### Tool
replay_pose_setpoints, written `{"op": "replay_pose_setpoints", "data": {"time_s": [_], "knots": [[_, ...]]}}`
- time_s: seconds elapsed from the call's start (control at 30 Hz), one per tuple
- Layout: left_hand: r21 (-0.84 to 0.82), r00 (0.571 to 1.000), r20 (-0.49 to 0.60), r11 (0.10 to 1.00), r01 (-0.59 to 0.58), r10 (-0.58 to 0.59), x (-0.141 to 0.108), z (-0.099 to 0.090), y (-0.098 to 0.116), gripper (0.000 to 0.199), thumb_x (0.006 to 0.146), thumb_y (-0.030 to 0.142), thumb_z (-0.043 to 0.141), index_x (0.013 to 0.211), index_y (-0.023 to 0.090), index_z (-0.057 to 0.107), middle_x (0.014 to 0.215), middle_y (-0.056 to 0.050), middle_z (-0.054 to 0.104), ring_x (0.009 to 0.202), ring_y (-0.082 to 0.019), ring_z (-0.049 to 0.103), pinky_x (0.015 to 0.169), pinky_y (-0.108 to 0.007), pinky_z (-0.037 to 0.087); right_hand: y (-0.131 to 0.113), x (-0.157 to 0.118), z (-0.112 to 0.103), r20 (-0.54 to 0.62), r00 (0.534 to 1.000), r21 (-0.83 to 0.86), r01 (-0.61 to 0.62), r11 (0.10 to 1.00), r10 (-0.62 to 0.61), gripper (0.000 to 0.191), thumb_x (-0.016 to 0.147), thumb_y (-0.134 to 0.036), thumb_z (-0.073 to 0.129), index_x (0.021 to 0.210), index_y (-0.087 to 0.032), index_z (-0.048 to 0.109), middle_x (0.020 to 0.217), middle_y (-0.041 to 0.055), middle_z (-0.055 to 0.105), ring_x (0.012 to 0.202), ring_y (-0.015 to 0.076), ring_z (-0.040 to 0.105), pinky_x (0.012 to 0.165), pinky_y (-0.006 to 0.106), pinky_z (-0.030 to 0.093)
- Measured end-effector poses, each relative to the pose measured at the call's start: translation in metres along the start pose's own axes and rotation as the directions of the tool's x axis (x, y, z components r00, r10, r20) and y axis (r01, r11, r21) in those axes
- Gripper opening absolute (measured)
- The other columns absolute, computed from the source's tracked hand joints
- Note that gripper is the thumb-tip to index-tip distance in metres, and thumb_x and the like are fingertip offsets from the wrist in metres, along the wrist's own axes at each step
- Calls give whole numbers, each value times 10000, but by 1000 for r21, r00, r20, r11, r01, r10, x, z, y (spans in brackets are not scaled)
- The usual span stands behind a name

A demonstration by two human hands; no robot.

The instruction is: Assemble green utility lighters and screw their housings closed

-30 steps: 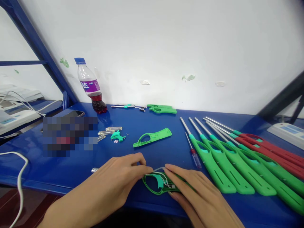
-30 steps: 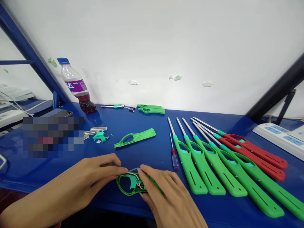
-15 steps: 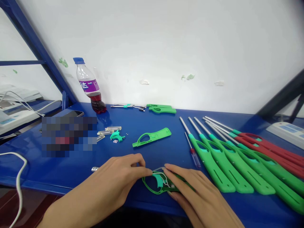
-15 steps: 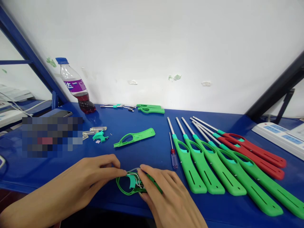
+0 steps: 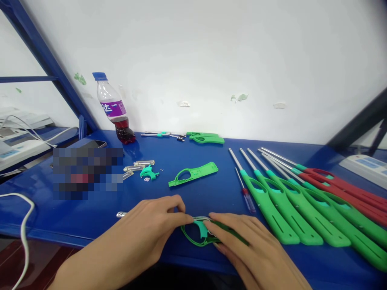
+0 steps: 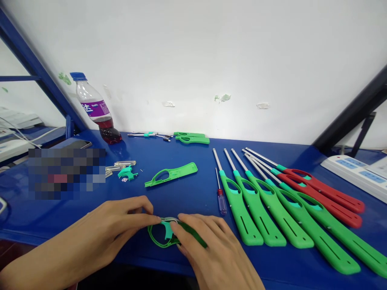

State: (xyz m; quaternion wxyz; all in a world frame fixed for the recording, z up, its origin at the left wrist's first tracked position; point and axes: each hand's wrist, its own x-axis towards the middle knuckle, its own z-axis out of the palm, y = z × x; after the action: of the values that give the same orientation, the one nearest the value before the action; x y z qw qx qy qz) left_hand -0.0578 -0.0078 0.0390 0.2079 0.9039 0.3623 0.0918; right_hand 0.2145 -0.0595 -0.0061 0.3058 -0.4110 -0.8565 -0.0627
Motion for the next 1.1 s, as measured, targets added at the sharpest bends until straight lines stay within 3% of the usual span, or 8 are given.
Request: {"op": "replay_pose_setpoints", "data": {"time_s": [0.33, 0.67, 0.9, 1.1], "knots": [[-18, 1000, -1, 1000, 14, -14, 1, -3, 2, 576, 1016, -45, 476, 1282, 420, 687, 1151, 56, 655, 948, -113, 675, 805, -224, 423, 0, 3, 0, -49, 999, 26, -6, 1000, 7, 278, 1168, -290, 459, 1309, -276, 699, 1274, -55, 798, 1093, 122, 778, 948, 240, 593], [-6, 1000, 16, 1000, 26, -26, 1, -2, 0, 602, 1010, -53, 477, 1297, 441, 668, 1171, 69, 650, 937, -118, 668, 813, -237, 421, 2, -7, 2, 33, 999, 72, -40, 997, 37, 308, 1114, -215, 550, 1396, -287, 653, 1353, -15, 765, 1162, 155, 762, 1004, 261, 602], [-24, 999, 29, 999, 33, -32, 1, -3, 2, 612, 1007, -56, 486, 1300, 450, 665, 1177, 75, 650, 953, -115, 667, 820, -231, 423, 2, -4, 1, 10, 999, 82, -50, 995, 49, 272, 1112, -217, 548, 1336, -286, 687, 1303, -7, 783, 1122, 168, 776, 967, 273, 624], [-5, 999, 26, 1000, 29, -29, 2, -3, 3, 600, 1019, -41, 480, 1307, 450, 667, 1182, 72, 654, 936, -118, 672, 815, -235, 429, 3, -9, 3, 44, 998, 64, -53, 997, 50, 342, 1106, -212, 563, 1434, -291, 623, 1346, -8, 763, 1169, 169, 756, 1005, 294, 620]]}}
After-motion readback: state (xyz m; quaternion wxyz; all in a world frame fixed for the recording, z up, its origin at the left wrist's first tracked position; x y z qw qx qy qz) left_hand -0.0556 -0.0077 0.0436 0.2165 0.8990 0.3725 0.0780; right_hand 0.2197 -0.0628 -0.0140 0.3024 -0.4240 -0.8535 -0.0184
